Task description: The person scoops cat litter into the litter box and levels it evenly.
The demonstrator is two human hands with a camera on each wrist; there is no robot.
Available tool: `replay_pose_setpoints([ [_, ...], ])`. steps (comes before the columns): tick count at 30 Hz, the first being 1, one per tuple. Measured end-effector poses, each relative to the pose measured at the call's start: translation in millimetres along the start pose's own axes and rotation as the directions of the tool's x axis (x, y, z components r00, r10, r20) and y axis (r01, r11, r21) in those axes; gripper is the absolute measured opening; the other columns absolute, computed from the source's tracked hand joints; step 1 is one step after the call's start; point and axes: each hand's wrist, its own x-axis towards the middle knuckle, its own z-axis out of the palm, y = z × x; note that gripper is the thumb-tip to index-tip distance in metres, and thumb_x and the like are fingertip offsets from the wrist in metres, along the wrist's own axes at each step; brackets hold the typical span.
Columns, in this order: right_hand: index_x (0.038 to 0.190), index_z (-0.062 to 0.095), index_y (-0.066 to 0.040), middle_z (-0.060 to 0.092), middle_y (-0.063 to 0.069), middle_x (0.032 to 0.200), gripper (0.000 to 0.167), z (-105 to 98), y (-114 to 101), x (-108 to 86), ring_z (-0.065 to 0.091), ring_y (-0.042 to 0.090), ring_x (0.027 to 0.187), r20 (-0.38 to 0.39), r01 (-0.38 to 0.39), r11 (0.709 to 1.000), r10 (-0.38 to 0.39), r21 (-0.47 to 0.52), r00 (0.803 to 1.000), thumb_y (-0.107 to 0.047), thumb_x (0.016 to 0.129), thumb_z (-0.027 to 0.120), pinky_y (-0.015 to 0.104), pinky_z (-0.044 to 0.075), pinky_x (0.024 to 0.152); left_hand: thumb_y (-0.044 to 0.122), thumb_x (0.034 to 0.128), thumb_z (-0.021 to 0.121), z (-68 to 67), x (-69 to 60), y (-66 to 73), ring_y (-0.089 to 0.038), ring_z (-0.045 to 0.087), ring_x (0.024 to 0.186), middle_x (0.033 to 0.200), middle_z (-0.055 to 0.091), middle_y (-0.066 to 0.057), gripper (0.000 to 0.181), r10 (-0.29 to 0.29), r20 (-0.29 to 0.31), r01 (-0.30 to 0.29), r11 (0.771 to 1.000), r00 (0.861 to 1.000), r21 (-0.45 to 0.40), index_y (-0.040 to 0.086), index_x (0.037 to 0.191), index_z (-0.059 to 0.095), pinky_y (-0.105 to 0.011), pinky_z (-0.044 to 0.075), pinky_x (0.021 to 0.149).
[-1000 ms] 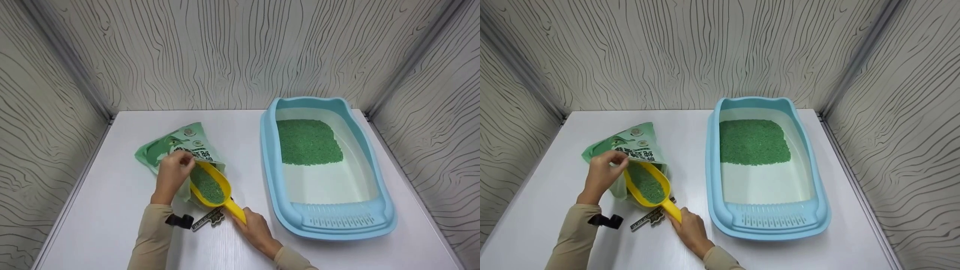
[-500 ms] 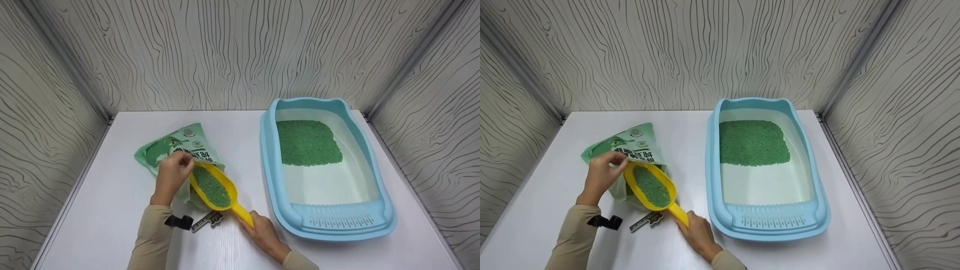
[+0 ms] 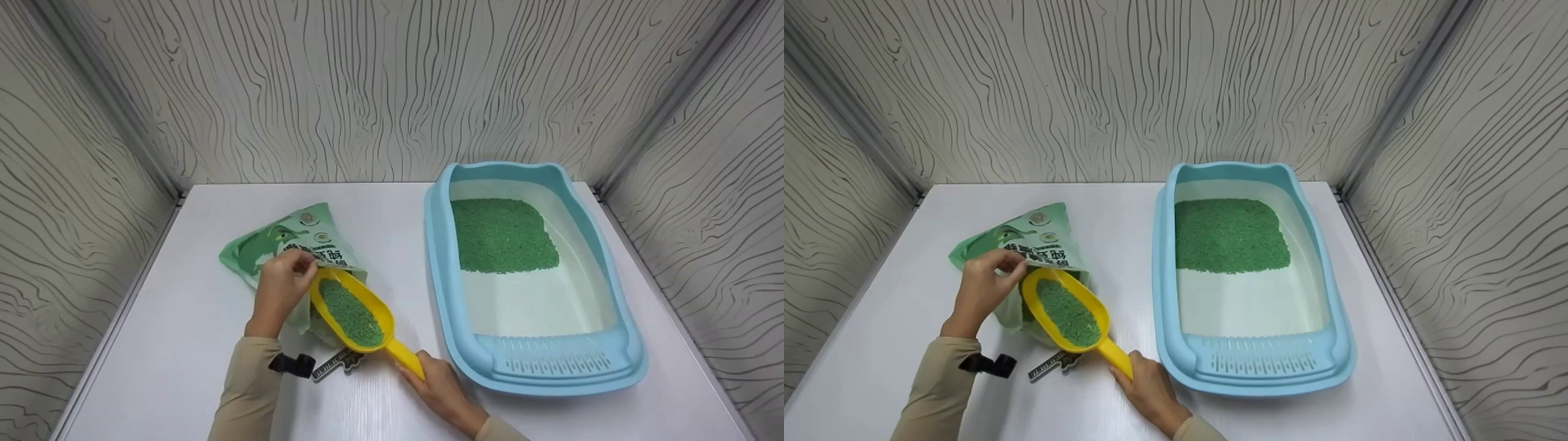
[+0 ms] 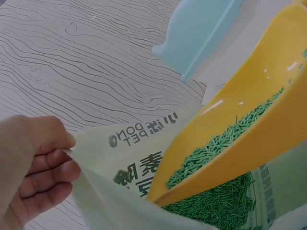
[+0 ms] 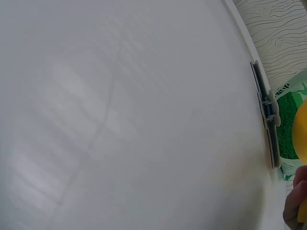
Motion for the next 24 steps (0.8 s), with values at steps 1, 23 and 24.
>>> replay_pose_setpoints([
  [1, 0.083, 0.057, -0.012, 0.049, -0.008, 0.061, 0.024, -1.0, -0.4, -0.9, 0.036, -0.005, 0.057, 0.004, -0.005, 1.000, 0.005, 0.003, 1.000, -0.034, 0.092, 0.063, 0.011, 0.034, 0.051, -0.002, 0.0787, 0.070, -0.1, -0.1, 0.0, -0.020, 0.066, 0.065, 0.073, 0.070, -0.012, 0.003, 0.000, 0.003, 0.000, 1.000, 1.000, 0.002, 0.000, 0.077, 0.068, -0.029, 0.058, 0.060],
  [23, 0.089, 0.059, -0.008, 0.053, -0.006, 0.065, 0.029, -28.1, -16.1, -11.2, 0.040, -0.005, 0.059, 0.114, -0.035, 0.998, 0.029, 0.052, 0.993, -0.037, 0.094, 0.059, 0.012, 0.037, 0.053, 0.004, 0.0823, 0.070, -2.0, -1.9, -1.1, -0.018, 0.066, 0.066, 0.075, 0.070, -0.011, 0.006, -0.007, 0.023, 0.007, 1.000, 1.000, 0.011, 0.000, 0.079, 0.068, -0.029, 0.057, 0.060],
  [24, 0.090, 0.059, -0.008, 0.053, -0.006, 0.065, 0.029, -29.8, -18.1, -11.5, 0.040, -0.004, 0.059, 0.124, -0.045, 0.997, 0.038, 0.055, 0.992, -0.037, 0.093, 0.059, 0.012, 0.037, 0.053, 0.004, 0.0821, 0.070, -2.2, -1.9, -1.6, -0.018, 0.065, 0.066, 0.075, 0.070, -0.011, 0.006, -0.005, 0.023, 0.005, 1.000, 1.000, 0.014, 0.000, 0.079, 0.068, -0.029, 0.057, 0.060],
])
